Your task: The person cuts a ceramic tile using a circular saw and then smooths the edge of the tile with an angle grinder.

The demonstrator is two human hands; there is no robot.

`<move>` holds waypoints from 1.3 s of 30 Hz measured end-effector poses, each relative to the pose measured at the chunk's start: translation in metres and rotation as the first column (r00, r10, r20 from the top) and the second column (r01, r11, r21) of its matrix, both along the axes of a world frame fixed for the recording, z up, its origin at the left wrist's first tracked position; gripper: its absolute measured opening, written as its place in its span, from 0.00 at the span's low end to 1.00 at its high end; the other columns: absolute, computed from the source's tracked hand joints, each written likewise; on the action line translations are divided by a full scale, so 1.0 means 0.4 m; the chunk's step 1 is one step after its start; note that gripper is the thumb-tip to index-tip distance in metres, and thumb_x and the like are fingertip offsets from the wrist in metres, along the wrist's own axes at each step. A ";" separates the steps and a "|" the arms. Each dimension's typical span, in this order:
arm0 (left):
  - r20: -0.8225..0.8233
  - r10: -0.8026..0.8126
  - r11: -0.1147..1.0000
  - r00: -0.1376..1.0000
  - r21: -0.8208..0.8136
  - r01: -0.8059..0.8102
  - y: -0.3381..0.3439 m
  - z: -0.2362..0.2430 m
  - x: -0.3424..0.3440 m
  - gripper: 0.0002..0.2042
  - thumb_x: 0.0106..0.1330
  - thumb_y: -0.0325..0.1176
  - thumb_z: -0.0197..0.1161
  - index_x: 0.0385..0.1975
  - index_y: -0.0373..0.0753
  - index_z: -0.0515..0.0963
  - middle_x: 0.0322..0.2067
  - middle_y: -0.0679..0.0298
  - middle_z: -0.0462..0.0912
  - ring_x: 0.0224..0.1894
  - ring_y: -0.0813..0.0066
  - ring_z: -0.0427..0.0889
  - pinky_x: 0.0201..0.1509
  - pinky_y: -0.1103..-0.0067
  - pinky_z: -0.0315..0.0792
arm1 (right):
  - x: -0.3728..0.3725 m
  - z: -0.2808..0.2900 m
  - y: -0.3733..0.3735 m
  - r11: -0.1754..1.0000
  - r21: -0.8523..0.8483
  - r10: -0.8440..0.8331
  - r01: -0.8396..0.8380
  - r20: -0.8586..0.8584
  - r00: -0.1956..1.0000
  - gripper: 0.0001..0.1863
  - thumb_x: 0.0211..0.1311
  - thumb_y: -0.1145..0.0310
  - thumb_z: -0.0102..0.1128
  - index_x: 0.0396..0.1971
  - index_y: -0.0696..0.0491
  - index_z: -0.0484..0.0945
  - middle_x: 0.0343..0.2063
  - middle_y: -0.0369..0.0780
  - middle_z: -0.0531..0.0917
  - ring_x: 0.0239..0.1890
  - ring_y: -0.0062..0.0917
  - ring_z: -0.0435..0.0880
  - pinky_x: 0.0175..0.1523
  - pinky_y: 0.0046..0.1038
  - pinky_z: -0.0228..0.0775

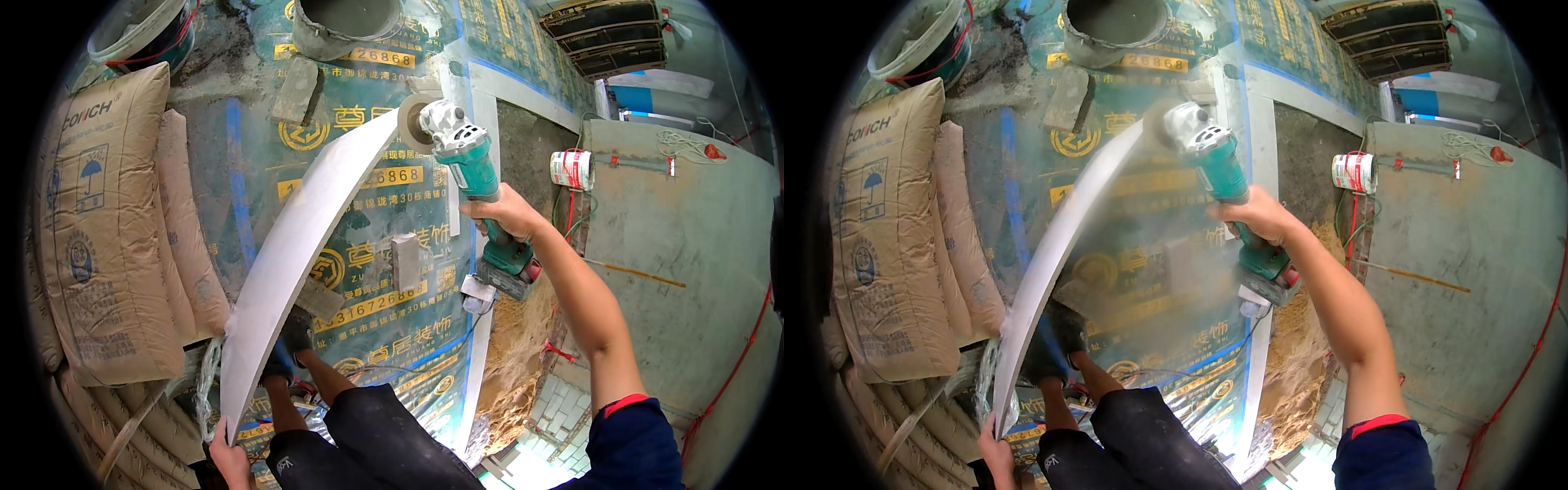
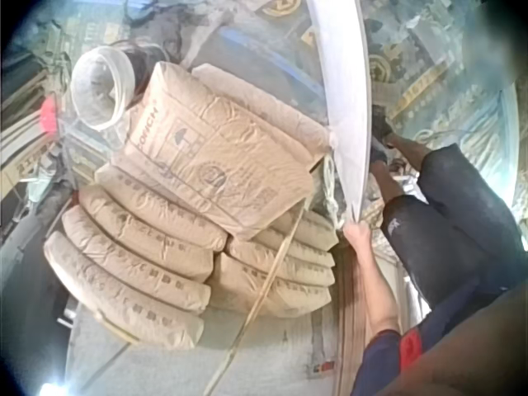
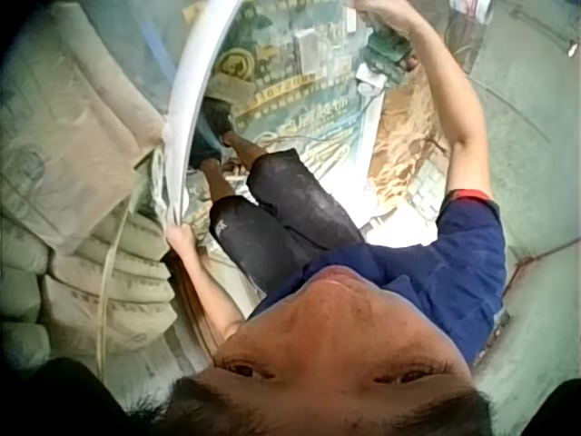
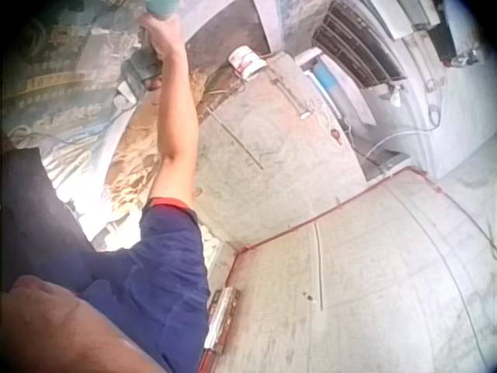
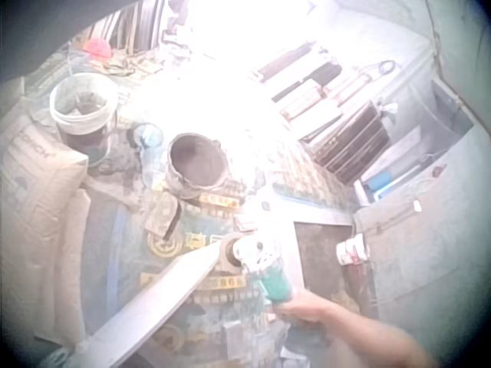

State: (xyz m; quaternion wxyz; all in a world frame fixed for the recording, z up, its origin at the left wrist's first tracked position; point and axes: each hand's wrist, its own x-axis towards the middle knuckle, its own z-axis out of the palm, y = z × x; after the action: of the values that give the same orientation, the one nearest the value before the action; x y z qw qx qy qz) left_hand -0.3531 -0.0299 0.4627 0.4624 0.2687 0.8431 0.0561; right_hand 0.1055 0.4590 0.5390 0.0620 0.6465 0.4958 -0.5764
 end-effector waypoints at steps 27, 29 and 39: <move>-0.010 0.014 1.000 1.000 -0.008 -0.014 0.016 0.008 0.002 0.30 0.45 0.09 0.46 0.54 0.28 0.76 0.45 0.40 0.83 0.53 0.49 0.81 0.58 0.70 0.70 | -0.009 -0.003 -0.031 1.000 -0.010 0.030 -0.030 0.007 1.000 0.16 0.52 0.60 0.74 0.27 0.54 0.76 0.21 0.34 0.76 0.20 0.18 0.75 0.27 0.24 0.68; -0.026 0.006 1.000 1.000 -0.029 -0.007 0.013 0.013 -0.001 0.30 0.45 0.09 0.46 0.53 0.28 0.76 0.45 0.40 0.83 0.53 0.48 0.81 0.58 0.70 0.70 | -0.028 0.007 -0.028 0.999 -0.017 -0.041 0.042 0.032 0.999 0.15 0.51 0.62 0.74 0.27 0.54 0.76 0.21 0.34 0.76 0.20 0.19 0.75 0.26 0.24 0.68; -0.037 -0.015 1.000 0.999 -0.025 0.014 0.006 0.005 -0.001 0.30 0.46 0.09 0.45 0.53 0.29 0.77 0.45 0.41 0.83 0.53 0.49 0.81 0.58 0.70 0.70 | -0.016 -0.019 -0.126 0.899 0.110 0.419 -0.425 0.072 0.905 0.15 0.51 0.62 0.71 0.31 0.56 0.79 0.25 0.36 0.82 0.29 0.19 0.78 0.38 0.25 0.72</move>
State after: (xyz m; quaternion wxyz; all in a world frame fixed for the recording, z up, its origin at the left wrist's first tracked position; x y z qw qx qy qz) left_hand -0.3535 -0.0275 0.4646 0.4501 0.2701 0.8503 0.0374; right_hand 0.0991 0.4085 0.5313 0.1570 0.5396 0.6569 -0.5026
